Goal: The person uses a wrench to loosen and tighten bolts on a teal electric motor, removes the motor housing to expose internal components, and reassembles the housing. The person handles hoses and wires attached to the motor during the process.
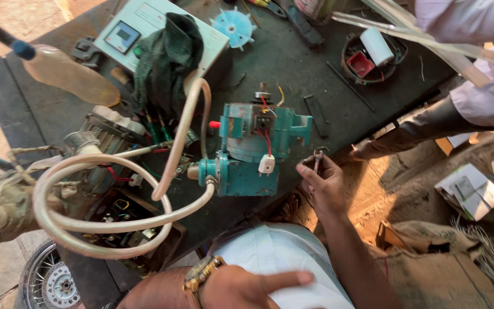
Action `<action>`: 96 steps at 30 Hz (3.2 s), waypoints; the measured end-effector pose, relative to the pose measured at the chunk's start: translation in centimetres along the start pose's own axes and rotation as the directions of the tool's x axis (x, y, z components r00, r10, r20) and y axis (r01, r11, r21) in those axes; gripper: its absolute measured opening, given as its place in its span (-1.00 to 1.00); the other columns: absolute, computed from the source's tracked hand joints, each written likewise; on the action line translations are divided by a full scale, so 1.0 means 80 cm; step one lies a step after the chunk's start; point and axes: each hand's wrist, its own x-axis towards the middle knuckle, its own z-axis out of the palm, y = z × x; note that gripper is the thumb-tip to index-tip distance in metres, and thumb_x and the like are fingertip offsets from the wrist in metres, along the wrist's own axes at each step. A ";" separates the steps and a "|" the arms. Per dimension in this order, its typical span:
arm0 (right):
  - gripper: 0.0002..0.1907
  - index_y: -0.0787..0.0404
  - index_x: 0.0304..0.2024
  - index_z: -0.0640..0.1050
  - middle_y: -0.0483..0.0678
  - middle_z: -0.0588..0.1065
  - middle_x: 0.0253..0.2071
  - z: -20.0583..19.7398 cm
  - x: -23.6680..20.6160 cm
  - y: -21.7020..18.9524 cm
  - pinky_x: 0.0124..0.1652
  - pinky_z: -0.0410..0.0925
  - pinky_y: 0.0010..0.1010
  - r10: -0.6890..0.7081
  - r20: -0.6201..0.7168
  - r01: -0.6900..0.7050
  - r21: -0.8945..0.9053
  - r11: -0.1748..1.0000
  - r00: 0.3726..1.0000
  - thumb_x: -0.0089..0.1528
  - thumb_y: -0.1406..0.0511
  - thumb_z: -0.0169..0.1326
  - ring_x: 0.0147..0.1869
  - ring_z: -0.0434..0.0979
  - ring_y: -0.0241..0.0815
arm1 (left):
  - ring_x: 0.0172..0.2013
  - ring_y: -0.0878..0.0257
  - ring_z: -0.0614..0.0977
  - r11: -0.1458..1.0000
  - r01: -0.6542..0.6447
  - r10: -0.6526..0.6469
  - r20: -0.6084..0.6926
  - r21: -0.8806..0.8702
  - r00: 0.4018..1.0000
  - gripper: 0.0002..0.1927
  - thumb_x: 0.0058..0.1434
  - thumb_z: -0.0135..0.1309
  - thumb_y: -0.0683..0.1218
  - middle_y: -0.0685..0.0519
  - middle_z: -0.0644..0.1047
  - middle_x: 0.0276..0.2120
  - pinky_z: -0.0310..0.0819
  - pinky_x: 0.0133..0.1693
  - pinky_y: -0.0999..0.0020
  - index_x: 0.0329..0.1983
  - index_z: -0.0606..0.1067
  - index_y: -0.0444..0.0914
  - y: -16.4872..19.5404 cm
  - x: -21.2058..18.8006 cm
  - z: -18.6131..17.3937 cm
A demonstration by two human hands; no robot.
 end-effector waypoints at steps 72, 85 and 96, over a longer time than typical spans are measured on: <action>-0.80 0.30 -0.20 0.58 0.13 0.53 -0.28 -0.168 0.482 -0.166 -0.14 0.39 -0.08 -0.028 0.725 0.526 -0.525 -0.669 0.688 0.10 0.49 0.16 -0.14 0.55 0.16 | 0.16 0.20 0.46 0.182 0.830 -0.132 -0.823 0.528 0.552 -0.73 0.35 0.18 -0.02 0.13 0.57 0.17 0.17 0.28 0.13 0.08 0.62 -0.15 -0.210 0.062 -0.034; -0.79 0.41 -0.08 0.54 0.20 0.52 -0.12 -0.151 0.391 -0.174 -0.07 0.41 -0.04 -0.274 0.641 0.603 -0.767 -0.219 0.716 0.22 0.57 0.09 -0.01 0.57 0.22 | 0.16 0.19 0.49 0.214 0.830 -0.126 -0.828 0.515 0.546 -0.73 0.34 0.19 -0.08 0.11 0.56 0.18 0.21 0.28 0.13 0.09 0.61 -0.17 -0.200 0.074 -0.046; -0.95 0.46 -0.02 0.59 -0.05 0.52 -0.13 -0.105 0.219 -0.133 -0.33 0.34 -0.63 -0.154 0.372 0.383 -0.689 0.615 0.915 0.52 0.51 0.13 -0.28 0.50 -0.42 | 0.23 -0.13 0.53 0.493 0.753 0.050 -0.878 0.436 0.476 -0.60 0.43 0.02 -0.27 -0.19 0.45 0.25 0.42 0.28 -0.04 0.30 0.29 -0.26 -0.189 0.057 -0.044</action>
